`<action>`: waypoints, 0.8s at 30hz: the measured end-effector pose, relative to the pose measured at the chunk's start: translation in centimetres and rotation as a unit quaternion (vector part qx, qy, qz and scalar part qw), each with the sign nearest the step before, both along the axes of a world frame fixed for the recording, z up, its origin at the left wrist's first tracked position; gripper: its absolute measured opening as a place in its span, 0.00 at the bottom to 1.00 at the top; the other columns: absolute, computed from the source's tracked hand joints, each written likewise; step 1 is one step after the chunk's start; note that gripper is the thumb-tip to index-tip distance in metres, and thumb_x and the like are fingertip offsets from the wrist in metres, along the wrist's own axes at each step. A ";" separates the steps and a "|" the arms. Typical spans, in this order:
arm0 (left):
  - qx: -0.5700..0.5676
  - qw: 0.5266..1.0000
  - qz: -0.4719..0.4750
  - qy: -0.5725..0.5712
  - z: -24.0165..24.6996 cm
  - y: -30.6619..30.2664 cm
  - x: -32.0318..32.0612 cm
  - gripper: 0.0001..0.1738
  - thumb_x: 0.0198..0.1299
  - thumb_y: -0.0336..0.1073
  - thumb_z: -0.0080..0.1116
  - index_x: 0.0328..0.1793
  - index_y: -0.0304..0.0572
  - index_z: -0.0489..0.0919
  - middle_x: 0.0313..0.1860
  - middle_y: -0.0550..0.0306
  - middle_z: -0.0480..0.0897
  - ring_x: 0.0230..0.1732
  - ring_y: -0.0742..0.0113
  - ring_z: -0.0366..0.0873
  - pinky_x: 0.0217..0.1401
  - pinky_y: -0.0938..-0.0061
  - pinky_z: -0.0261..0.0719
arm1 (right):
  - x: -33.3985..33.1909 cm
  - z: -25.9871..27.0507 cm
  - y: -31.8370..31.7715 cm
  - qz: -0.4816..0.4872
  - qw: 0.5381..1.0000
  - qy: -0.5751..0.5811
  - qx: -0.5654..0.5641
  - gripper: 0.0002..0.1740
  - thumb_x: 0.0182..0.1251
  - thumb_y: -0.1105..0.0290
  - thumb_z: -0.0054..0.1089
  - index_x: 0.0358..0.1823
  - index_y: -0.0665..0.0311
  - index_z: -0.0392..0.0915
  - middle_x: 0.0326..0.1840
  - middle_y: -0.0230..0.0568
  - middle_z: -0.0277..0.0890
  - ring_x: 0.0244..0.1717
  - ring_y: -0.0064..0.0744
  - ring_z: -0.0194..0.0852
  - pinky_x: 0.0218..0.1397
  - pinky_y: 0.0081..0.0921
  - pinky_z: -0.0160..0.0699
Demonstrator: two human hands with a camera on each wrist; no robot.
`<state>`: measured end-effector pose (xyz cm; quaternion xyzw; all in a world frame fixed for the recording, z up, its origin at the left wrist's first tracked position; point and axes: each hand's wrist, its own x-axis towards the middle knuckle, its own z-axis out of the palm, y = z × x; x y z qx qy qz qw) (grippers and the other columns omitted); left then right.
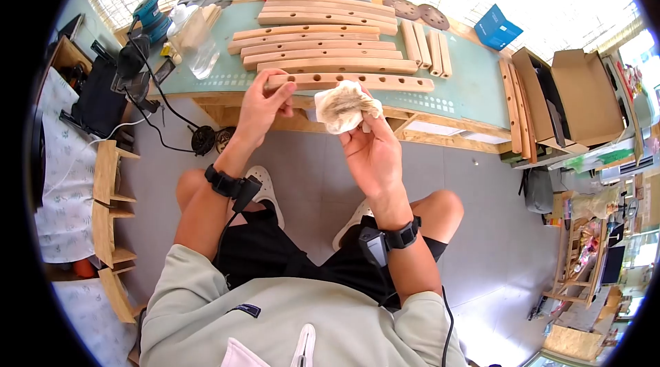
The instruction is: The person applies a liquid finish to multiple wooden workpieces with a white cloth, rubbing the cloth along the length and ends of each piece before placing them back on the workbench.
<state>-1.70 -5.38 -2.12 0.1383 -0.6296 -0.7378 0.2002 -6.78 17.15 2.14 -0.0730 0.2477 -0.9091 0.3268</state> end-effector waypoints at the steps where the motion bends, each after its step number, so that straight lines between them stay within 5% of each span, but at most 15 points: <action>1: -0.031 0.999 0.023 -0.025 0.4 -0.6 0.3 0.19 0.69 0.43 0.71 0.57 0.42 0.78 0.31 0.63 0.81 0.29 0.75 0.80 0.34 0.78 0.80 | -0.1 -0.1 0.2 -0.001 1.000 -0.001 -0.005 0.25 0.86 0.71 0.38 0.80 0.66 0.61 0.80 0.48 0.66 0.79 0.42 0.67 0.82 0.40 0.70; 2: -0.036 0.999 0.022 -0.025 0.4 -1.2 0.4 0.19 0.69 0.43 0.71 0.57 0.42 0.78 0.31 0.63 0.81 0.29 0.75 0.80 0.34 0.78 0.80 | -0.3 -0.2 0.3 -0.003 1.000 -0.014 0.005 0.25 0.86 0.71 0.38 0.80 0.66 0.62 0.80 0.47 0.66 0.79 0.42 0.67 0.82 0.41 0.69; 4: -0.356 0.922 0.154 -0.005 0.6 -2.3 0.4 0.19 0.65 0.43 0.74 0.53 0.42 0.80 0.35 0.59 0.83 0.35 0.67 0.81 0.41 0.74 0.80 | -0.8 -0.5 0.6 -0.005 1.000 -0.028 0.011 0.25 0.86 0.71 0.38 0.79 0.66 0.62 0.80 0.46 0.66 0.79 0.42 0.67 0.83 0.41 0.68; 5: -0.450 0.874 0.184 -0.023 0.7 -2.8 0.8 0.19 0.61 0.44 0.76 0.51 0.42 0.82 0.45 0.55 0.82 0.47 0.57 0.81 0.51 0.67 0.80 | -1.0 -0.7 0.7 -0.006 0.999 -0.041 0.022 0.25 0.86 0.70 0.38 0.79 0.66 0.62 0.80 0.45 0.67 0.79 0.42 0.67 0.82 0.41 0.69; 8: -0.551 0.808 0.192 -0.078 0.4 -3.2 1.2 0.20 0.60 0.44 0.76 0.52 0.43 0.81 0.54 0.53 0.78 0.56 0.49 0.78 0.60 0.60 0.78 | -1.9 -1.5 1.2 0.008 0.999 -0.048 0.022 0.25 0.86 0.69 0.38 0.79 0.66 0.63 0.79 0.42 0.69 0.78 0.41 0.68 0.80 0.42 0.71; 13: -0.565 0.802 0.186 -0.059 0.9 -2.7 1.0 0.21 0.61 0.44 0.74 0.53 0.41 0.80 0.56 0.53 0.77 0.61 0.48 0.75 0.65 0.56 0.75 | -2.7 -1.4 2.1 0.007 0.998 -0.022 0.059 0.24 0.86 0.67 0.38 0.78 0.64 0.65 0.77 0.39 0.71 0.76 0.38 0.70 0.75 0.40 0.74; 16: -0.572 0.795 0.196 -0.044 1.0 -2.4 0.6 0.19 0.64 0.43 0.72 0.53 0.40 0.80 0.55 0.52 0.78 0.61 0.48 0.76 0.66 0.57 0.74 | -3.6 -1.2 2.6 -0.013 0.992 0.032 0.121 0.19 0.85 0.69 0.44 0.71 0.61 0.75 0.67 0.36 0.79 0.63 0.31 0.80 0.69 0.33 0.79; 18: -0.581 0.785 0.212 -0.024 1.4 -2.3 0.3 0.17 0.66 0.42 0.70 0.53 0.39 0.81 0.54 0.51 0.79 0.60 0.48 0.76 0.65 0.57 0.74 | -5.4 -2.3 3.0 -0.079 0.950 0.174 0.248 0.18 0.85 0.69 0.46 0.68 0.59 0.78 0.63 0.36 0.81 0.58 0.28 0.83 0.61 0.28 0.83; 20: -0.561 0.804 0.198 0.027 2.1 -1.9 0.1 0.12 0.69 0.39 0.67 0.50 0.39 0.82 0.51 0.49 0.81 0.58 0.47 0.77 0.65 0.58 0.74 | -7.8 -4.5 4.1 -0.124 0.927 0.241 0.260 0.16 0.85 0.71 0.49 0.66 0.60 0.79 0.56 0.33 0.83 0.52 0.20 0.82 0.54 0.19 0.81; 22: -0.567 0.795 0.210 0.047 3.1 -1.8 -0.4 0.07 0.68 0.35 0.65 0.48 0.41 0.83 0.48 0.53 0.82 0.55 0.49 0.79 0.61 0.58 0.75 | -9.6 -5.7 5.4 -0.257 0.825 0.374 0.336 0.14 0.84 0.72 0.49 0.63 0.63 0.80 0.52 0.29 0.82 0.49 0.14 0.77 0.53 0.15 0.76; 24: -0.541 0.824 0.169 0.029 4.5 -1.4 -1.1 0.06 0.69 0.33 0.63 0.47 0.40 0.84 0.47 0.51 0.85 0.53 0.48 0.82 0.60 0.57 0.77 | -10.4 -5.9 6.5 -0.268 0.823 0.360 0.348 0.14 0.84 0.73 0.49 0.62 0.64 0.80 0.50 0.28 0.82 0.48 0.13 0.75 0.52 0.13 0.74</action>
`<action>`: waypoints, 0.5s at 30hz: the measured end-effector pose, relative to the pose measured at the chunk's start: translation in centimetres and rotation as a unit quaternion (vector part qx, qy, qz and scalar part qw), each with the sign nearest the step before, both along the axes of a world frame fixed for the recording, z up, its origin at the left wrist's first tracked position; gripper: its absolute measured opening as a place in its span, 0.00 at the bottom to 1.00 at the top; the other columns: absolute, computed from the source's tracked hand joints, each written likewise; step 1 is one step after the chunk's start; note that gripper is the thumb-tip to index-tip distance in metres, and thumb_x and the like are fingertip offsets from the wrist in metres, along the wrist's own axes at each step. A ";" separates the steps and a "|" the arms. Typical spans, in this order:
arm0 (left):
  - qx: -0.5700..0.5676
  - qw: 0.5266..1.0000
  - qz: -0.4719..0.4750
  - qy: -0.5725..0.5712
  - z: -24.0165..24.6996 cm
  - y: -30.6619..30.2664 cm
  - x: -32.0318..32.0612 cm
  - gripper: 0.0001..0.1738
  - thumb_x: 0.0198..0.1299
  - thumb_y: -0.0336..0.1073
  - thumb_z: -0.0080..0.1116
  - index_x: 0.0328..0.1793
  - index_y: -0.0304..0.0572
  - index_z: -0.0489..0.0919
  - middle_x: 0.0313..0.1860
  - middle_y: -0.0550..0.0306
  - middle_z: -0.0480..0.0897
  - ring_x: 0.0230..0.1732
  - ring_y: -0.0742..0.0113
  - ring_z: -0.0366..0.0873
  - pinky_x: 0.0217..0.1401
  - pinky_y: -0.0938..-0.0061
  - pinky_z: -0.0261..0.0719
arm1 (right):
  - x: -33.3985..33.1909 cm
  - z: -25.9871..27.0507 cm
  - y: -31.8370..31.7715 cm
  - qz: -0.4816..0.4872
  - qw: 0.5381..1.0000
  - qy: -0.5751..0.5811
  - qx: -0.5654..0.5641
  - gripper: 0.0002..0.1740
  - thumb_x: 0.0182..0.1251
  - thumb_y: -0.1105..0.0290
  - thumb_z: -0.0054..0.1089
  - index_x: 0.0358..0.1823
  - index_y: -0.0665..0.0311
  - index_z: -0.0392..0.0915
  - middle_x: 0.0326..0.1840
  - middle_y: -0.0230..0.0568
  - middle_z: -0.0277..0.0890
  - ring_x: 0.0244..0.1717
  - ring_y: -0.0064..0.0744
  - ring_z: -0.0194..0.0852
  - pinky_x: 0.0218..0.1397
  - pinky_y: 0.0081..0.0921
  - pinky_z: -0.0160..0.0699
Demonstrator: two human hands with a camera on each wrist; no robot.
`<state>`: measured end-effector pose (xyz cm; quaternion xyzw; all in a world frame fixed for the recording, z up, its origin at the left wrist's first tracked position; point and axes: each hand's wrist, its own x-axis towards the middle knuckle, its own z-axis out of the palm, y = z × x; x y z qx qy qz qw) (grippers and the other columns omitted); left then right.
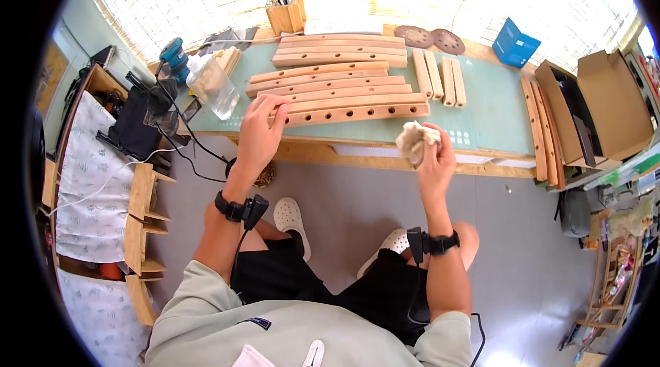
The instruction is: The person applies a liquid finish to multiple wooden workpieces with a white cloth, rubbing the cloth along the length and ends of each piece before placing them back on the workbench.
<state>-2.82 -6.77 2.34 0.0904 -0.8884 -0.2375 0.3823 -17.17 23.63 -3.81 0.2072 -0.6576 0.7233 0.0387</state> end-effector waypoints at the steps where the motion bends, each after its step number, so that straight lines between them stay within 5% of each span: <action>1: -0.005 1.000 0.004 -0.002 0.9 0.1 -0.5 0.06 0.69 0.33 0.63 0.47 0.40 0.84 0.47 0.51 0.85 0.53 0.48 0.82 0.60 0.57 0.77 | -0.2 -0.1 0.4 -0.025 1.000 -0.016 0.010 0.13 0.84 0.73 0.49 0.61 0.65 0.81 0.49 0.27 0.81 0.47 0.12 0.73 0.51 0.12 0.72; 6: -0.036 0.983 0.015 -0.178 4.6 -3.0 -8.1 0.12 0.75 0.35 0.54 0.55 0.38 0.84 0.57 0.46 0.86 0.60 0.46 0.82 0.64 0.59 0.78 | -1.2 0.9 1.3 -0.015 0.996 -0.067 -0.058 0.15 0.83 0.74 0.49 0.63 0.62 0.79 0.51 0.30 0.81 0.49 0.16 0.78 0.54 0.17 0.79; 12: -0.150 0.921 0.044 -0.356 3.4 -11.5 -15.8 0.16 0.67 0.33 0.60 0.61 0.45 0.83 0.60 0.46 0.86 0.63 0.48 0.82 0.66 0.57 0.79 | -1.7 2.2 2.9 0.001 0.958 -0.213 -0.190 0.24 0.79 0.78 0.47 0.73 0.56 0.69 0.58 0.38 0.81 0.55 0.28 0.83 0.59 0.31 0.87; 15: -0.158 0.903 0.014 -0.400 2.1 -13.2 -16.7 0.21 0.57 0.34 0.72 0.57 0.45 0.82 0.63 0.48 0.84 0.66 0.49 0.80 0.67 0.57 0.79 | -1.6 2.9 3.6 0.038 0.947 -0.231 -0.222 0.28 0.77 0.80 0.47 0.77 0.57 0.64 0.62 0.42 0.78 0.60 0.31 0.82 0.64 0.32 0.85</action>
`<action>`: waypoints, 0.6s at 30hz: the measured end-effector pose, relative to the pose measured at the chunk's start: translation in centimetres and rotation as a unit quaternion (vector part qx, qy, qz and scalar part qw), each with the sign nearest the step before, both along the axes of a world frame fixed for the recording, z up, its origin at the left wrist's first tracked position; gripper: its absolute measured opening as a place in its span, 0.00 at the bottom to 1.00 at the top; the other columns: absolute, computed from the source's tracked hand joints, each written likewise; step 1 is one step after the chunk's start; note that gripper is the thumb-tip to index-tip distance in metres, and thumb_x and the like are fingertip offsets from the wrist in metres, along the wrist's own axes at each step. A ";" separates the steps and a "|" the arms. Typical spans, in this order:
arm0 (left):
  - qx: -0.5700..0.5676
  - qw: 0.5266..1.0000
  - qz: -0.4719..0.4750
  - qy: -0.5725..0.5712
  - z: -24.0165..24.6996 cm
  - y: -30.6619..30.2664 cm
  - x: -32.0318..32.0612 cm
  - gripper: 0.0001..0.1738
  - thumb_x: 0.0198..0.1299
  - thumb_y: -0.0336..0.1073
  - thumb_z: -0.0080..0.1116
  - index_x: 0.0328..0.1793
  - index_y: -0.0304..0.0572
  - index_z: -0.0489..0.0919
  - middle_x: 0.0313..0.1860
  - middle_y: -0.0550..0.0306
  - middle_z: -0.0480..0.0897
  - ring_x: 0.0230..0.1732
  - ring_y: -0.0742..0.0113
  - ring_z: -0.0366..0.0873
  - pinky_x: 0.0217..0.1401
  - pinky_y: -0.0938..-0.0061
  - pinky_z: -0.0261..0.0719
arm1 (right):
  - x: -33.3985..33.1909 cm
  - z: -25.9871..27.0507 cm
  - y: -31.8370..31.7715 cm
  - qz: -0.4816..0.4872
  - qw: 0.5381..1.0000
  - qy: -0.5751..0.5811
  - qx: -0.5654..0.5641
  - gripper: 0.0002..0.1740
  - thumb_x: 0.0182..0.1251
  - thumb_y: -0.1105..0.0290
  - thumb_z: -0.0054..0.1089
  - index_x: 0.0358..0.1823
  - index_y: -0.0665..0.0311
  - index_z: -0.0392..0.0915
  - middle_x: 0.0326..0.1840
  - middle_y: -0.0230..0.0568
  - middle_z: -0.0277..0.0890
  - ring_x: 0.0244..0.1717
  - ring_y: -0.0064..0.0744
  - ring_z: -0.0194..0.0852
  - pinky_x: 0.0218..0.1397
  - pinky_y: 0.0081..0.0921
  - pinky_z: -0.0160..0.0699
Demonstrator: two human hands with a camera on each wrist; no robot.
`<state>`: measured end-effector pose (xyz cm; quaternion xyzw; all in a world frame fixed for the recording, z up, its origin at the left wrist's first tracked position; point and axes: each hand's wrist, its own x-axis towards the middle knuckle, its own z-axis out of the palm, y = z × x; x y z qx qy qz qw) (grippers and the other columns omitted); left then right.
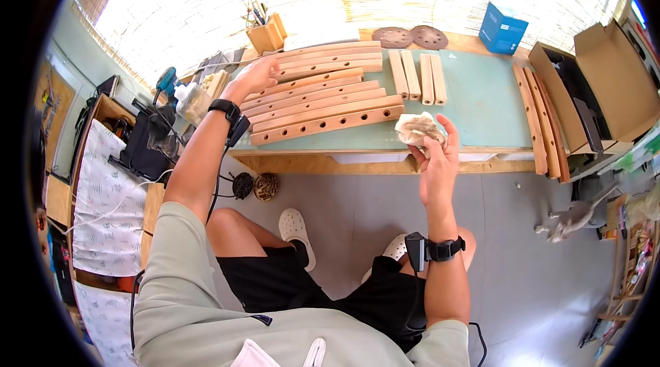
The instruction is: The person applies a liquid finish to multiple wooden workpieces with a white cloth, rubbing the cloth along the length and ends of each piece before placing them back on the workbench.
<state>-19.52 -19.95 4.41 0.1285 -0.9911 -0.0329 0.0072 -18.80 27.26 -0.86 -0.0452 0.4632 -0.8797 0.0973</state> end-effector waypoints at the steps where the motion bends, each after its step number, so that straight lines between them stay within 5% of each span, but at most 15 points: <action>1: -0.001 1.000 -0.004 0.000 0.0 0.0 -0.1 0.21 0.57 0.34 0.72 0.57 0.45 0.82 0.63 0.48 0.84 0.66 0.49 0.80 0.67 0.57 0.79 | 0.0 0.2 0.2 0.026 0.999 0.000 -0.022 0.30 0.76 0.80 0.48 0.78 0.59 0.61 0.64 0.44 0.77 0.62 0.33 0.80 0.66 0.32 0.83; 7: -0.040 0.999 -0.025 0.016 -0.2 -0.3 0.8 0.18 0.60 0.37 0.70 0.56 0.45 0.80 0.63 0.48 0.83 0.64 0.48 0.80 0.66 0.57 0.78 | -0.2 -1.2 0.8 0.044 0.998 0.043 0.022 0.36 0.72 0.84 0.56 0.80 0.70 0.58 0.65 0.44 0.75 0.63 0.33 0.79 0.69 0.28 0.81; 9: 0.088 0.995 0.027 0.036 0.8 0.3 1.8 0.17 0.64 0.39 0.68 0.55 0.44 0.78 0.63 0.47 0.82 0.64 0.49 0.80 0.65 0.58 0.77 | -0.2 -1.0 1.1 0.040 0.998 0.038 0.042 0.33 0.72 0.82 0.62 0.77 0.70 0.63 0.64 0.42 0.77 0.61 0.31 0.81 0.67 0.28 0.82; 10: 0.152 0.988 0.029 0.025 1.8 0.5 2.3 0.20 0.69 0.42 0.65 0.63 0.45 0.77 0.60 0.44 0.83 0.67 0.49 0.78 0.68 0.58 0.74 | 0.2 -0.4 1.0 0.042 0.997 0.032 0.048 0.29 0.74 0.78 0.64 0.74 0.70 0.67 0.62 0.41 0.79 0.59 0.29 0.82 0.63 0.26 0.82; 15: 0.068 0.982 -0.030 0.174 3.8 4.1 7.2 0.20 0.73 0.46 0.60 0.64 0.45 0.76 0.63 0.44 0.82 0.66 0.48 0.77 0.69 0.58 0.73 | 0.1 -0.6 1.5 0.021 0.994 0.000 0.105 0.19 0.78 0.68 0.64 0.64 0.68 0.77 0.55 0.37 0.85 0.57 0.25 0.83 0.54 0.22 0.81; 18: 0.136 0.967 -0.013 0.214 3.9 8.2 11.0 0.21 0.74 0.46 0.59 0.64 0.41 0.76 0.61 0.44 0.82 0.65 0.47 0.77 0.68 0.57 0.74 | -0.3 -1.5 2.2 0.027 0.999 -0.007 -0.020 0.19 0.79 0.64 0.61 0.63 0.66 0.77 0.55 0.38 0.84 0.58 0.27 0.83 0.55 0.25 0.80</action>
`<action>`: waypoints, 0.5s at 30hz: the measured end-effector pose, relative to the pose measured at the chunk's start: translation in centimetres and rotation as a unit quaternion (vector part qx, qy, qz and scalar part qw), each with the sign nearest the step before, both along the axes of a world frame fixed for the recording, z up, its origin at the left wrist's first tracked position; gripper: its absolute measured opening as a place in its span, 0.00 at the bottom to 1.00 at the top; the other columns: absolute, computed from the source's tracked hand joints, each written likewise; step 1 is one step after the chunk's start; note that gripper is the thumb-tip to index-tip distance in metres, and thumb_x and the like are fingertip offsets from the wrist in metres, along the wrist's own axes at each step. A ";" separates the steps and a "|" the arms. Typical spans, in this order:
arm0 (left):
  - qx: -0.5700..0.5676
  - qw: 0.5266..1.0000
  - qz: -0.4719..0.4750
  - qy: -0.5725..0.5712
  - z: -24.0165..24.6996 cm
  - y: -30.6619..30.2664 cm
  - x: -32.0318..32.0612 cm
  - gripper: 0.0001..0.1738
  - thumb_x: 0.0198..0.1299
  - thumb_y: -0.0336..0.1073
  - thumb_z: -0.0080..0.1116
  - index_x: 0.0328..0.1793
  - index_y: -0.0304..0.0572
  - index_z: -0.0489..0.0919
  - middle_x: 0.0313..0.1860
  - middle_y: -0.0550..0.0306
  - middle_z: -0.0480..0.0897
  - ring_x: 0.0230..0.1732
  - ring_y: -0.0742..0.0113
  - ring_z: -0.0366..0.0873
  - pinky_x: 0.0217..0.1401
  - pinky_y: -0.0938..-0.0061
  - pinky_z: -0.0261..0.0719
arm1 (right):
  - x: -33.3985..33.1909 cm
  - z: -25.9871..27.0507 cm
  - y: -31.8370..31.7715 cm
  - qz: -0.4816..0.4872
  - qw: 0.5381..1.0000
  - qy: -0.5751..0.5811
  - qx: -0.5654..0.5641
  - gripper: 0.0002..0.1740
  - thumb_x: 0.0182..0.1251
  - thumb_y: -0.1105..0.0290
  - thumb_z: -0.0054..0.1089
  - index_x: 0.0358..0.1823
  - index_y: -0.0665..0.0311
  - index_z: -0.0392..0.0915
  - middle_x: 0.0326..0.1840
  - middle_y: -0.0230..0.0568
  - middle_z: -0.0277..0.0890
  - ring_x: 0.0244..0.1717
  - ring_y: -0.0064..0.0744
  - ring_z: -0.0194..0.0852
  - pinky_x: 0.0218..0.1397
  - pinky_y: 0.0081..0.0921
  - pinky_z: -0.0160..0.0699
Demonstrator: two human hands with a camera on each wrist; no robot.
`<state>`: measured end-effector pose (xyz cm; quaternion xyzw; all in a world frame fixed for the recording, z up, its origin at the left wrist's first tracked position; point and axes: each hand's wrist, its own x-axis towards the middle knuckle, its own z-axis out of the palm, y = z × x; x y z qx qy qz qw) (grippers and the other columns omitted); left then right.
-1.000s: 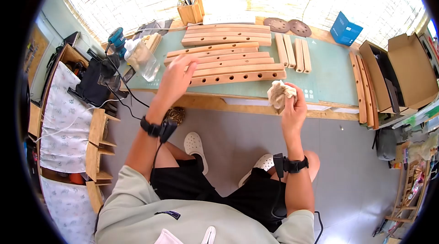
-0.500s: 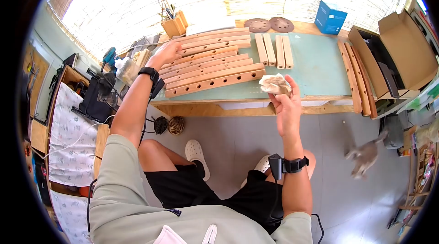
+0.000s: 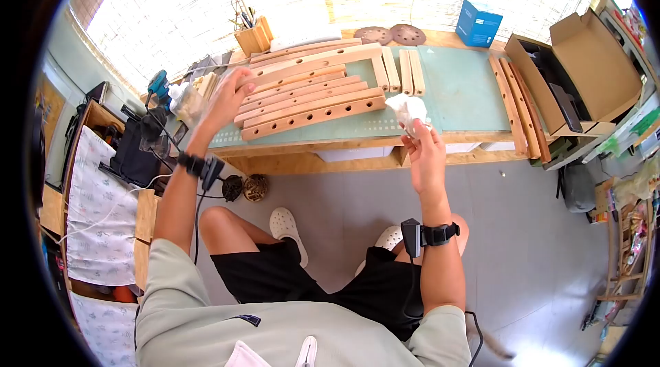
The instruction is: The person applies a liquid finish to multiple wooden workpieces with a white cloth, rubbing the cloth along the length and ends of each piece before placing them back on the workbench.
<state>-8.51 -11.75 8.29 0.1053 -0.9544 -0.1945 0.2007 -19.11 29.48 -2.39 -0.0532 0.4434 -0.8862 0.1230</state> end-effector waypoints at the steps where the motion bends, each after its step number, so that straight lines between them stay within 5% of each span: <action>1: 0.005 1.000 -0.001 0.001 0.1 2.1 1.4 0.21 0.74 0.46 0.59 0.64 0.41 0.76 0.61 0.44 0.82 0.65 0.47 0.77 0.68 0.57 0.74 | 0.3 0.5 0.1 -0.001 1.000 0.001 0.005 0.19 0.79 0.64 0.61 0.63 0.66 0.77 0.55 0.38 0.84 0.58 0.27 0.83 0.55 0.25 0.80; 4: 0.077 0.997 -0.003 0.016 -1.6 7.1 4.8 0.20 0.73 0.43 0.62 0.62 0.39 0.77 0.58 0.44 0.83 0.63 0.46 0.78 0.67 0.57 0.74 | 1.1 1.8 0.7 0.015 0.998 -0.045 -0.042 0.18 0.78 0.65 0.60 0.63 0.66 0.76 0.58 0.39 0.82 0.57 0.30 0.82 0.55 0.25 0.78; 6: -0.015 0.999 -0.018 0.031 -3.9 9.0 6.1 0.18 0.71 0.44 0.64 0.59 0.41 0.78 0.53 0.47 0.83 0.60 0.45 0.78 0.61 0.55 0.77 | 1.1 1.3 1.5 -0.005 0.995 -0.063 -0.073 0.19 0.75 0.67 0.61 0.63 0.65 0.75 0.58 0.40 0.79 0.58 0.34 0.81 0.54 0.26 0.79; 11: 0.007 0.994 -0.090 0.060 -6.9 12.6 7.1 0.19 0.66 0.38 0.68 0.59 0.38 0.79 0.50 0.46 0.82 0.57 0.46 0.79 0.61 0.59 0.77 | -1.1 -1.6 4.1 -0.076 0.991 -0.065 -0.088 0.16 0.72 0.70 0.65 0.57 0.63 0.75 0.52 0.38 0.80 0.52 0.31 0.80 0.52 0.28 0.80; 15: 0.114 0.980 -0.130 0.094 -8.2 12.6 7.1 0.18 0.64 0.32 0.69 0.57 0.37 0.79 0.47 0.49 0.81 0.54 0.48 0.80 0.58 0.62 0.78 | -1.8 -0.6 3.2 -0.204 0.967 0.113 0.101 0.08 0.76 0.76 0.58 0.53 0.68 0.73 0.57 0.39 0.81 0.46 0.25 0.79 0.54 0.24 0.83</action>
